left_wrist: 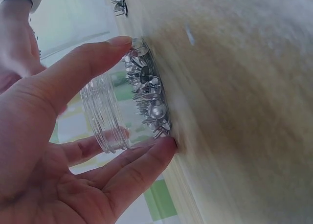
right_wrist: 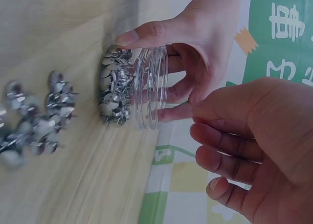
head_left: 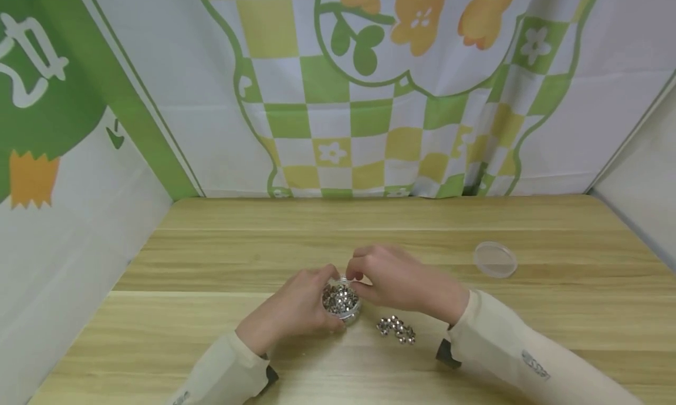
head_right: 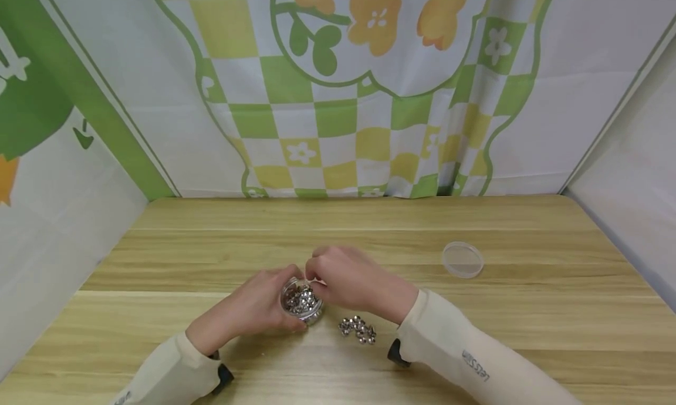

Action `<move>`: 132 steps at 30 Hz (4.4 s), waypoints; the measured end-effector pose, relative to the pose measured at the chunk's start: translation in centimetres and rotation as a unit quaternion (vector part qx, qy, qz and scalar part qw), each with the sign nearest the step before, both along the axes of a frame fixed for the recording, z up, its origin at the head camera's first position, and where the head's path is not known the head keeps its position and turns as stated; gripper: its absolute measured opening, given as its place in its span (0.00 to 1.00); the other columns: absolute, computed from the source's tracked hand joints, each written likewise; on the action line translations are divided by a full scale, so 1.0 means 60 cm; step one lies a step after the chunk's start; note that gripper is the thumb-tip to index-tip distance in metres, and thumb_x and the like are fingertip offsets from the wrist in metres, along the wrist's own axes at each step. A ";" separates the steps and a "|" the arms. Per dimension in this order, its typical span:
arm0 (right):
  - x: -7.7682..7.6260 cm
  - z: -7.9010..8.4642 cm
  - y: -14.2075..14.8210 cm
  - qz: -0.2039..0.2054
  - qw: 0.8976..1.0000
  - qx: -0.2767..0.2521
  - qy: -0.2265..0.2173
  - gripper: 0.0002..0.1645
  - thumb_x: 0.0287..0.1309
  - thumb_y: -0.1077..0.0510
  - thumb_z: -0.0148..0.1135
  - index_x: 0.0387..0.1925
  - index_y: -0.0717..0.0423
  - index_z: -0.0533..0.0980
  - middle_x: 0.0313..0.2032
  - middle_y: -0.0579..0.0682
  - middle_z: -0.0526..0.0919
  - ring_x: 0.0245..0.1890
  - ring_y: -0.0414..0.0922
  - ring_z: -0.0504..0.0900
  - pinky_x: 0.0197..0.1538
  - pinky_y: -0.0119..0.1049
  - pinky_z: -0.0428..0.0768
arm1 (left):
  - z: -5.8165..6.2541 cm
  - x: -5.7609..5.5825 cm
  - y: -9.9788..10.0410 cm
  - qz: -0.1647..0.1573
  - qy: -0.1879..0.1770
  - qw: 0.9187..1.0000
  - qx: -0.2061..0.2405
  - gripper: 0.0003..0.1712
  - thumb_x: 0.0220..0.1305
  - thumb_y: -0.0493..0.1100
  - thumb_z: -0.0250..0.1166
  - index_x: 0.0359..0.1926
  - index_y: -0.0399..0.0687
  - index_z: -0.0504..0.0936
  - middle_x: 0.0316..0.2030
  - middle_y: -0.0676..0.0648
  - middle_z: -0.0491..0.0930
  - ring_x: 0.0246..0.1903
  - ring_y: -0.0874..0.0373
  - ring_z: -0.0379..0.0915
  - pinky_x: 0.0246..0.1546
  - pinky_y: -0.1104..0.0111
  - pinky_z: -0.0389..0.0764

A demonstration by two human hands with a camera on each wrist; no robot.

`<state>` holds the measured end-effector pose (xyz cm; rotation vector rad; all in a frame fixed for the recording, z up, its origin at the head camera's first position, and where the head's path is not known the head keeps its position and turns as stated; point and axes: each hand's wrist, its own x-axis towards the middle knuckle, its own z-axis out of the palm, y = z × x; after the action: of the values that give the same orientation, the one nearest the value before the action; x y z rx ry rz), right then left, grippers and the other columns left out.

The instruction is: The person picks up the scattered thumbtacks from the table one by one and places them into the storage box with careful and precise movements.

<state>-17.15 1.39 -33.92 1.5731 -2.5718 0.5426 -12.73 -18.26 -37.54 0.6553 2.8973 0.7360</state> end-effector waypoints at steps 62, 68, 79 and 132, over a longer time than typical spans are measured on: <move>-0.010 -0.004 -0.018 0.001 1.000 0.012 0.022 0.03 0.51 0.60 0.66 0.25 0.51 0.84 0.24 0.42 0.84 0.22 0.35 0.77 0.25 0.29 0.82 | -0.002 0.004 0.000 0.013 -0.004 1.000 0.001 0.41 0.34 0.52 0.80 0.50 0.42 0.73 0.43 0.38 0.83 0.39 0.46 0.79 0.41 0.51 0.85; -0.005 0.001 0.009 0.017 0.999 0.035 0.019 0.03 0.48 0.63 0.67 0.23 0.53 0.84 0.22 0.43 0.84 0.22 0.36 0.77 0.27 0.30 0.83 | -0.001 0.005 0.001 0.017 -0.011 1.000 0.001 0.41 0.34 0.51 0.80 0.51 0.42 0.73 0.43 0.37 0.83 0.40 0.46 0.79 0.42 0.52 0.85; 0.013 0.008 0.058 0.006 0.997 0.072 0.006 0.05 0.48 0.62 0.67 0.22 0.50 0.83 0.23 0.41 0.83 0.24 0.36 0.78 0.27 0.34 0.84 | 0.000 0.004 0.001 0.012 -0.010 1.000 0.001 0.42 0.33 0.51 0.80 0.51 0.41 0.73 0.44 0.35 0.82 0.41 0.43 0.78 0.43 0.49 0.84; 0.005 -0.015 -0.014 -0.005 1.000 0.008 0.026 0.04 0.52 0.61 0.67 0.24 0.52 0.83 0.21 0.42 0.80 0.19 0.34 0.71 0.22 0.28 0.78 | -0.008 0.000 0.000 -0.003 0.016 1.000 0.000 0.41 0.34 0.54 0.80 0.49 0.41 0.74 0.42 0.38 0.84 0.39 0.44 0.79 0.41 0.51 0.85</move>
<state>-16.86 0.53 -34.84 1.5570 -2.5520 0.4752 -12.72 -18.27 -38.00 0.6820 2.9233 0.7315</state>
